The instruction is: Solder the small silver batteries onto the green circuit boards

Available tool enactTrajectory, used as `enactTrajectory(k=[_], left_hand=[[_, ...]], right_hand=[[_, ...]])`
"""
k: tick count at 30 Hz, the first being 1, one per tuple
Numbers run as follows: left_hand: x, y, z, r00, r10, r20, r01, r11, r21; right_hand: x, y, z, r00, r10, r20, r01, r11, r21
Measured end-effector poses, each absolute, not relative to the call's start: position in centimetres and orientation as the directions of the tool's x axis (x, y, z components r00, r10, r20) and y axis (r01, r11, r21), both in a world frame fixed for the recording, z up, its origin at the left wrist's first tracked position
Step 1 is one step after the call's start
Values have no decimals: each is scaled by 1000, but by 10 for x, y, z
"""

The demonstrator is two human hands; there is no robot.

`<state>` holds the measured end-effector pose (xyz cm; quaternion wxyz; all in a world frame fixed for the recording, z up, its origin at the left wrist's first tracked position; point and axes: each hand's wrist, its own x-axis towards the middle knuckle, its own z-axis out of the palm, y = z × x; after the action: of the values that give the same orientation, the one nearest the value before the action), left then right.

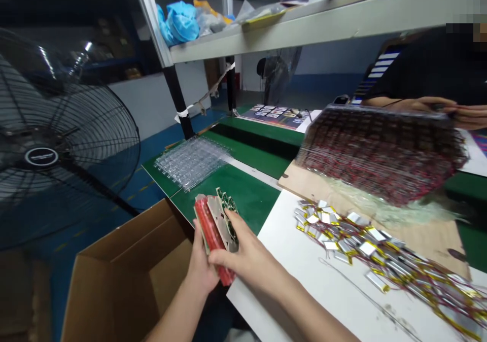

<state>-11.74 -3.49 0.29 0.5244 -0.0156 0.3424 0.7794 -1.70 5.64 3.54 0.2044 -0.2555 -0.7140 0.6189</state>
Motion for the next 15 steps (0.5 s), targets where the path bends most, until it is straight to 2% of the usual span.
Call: enactTrajectory(k=[2,5,7,11,15], left_hand=[[-121,-35,8,-510,777,-369,-792,-256,554],[-124,-32,16,-623,742,-247,-671,-346,655],[-127,-28,21,-655,725,-211,-607,-339,719],[-141,-27,22,-635,707,-312,-647,-265,715],[-160,-38,16,-612,684,-397,-689,-214,693]], right_hand=[[-21,58,36,-822,568,-42,90,57,-994],[-27,66,36,-853,522,-17,10,-18,-1000],[-30,72,37,-865,502,3,-43,-68,-997],[-31,88,34,-866,499,-30,-59,-162,-985],[-28,127,13,-774,621,-123,26,-163,-986]])
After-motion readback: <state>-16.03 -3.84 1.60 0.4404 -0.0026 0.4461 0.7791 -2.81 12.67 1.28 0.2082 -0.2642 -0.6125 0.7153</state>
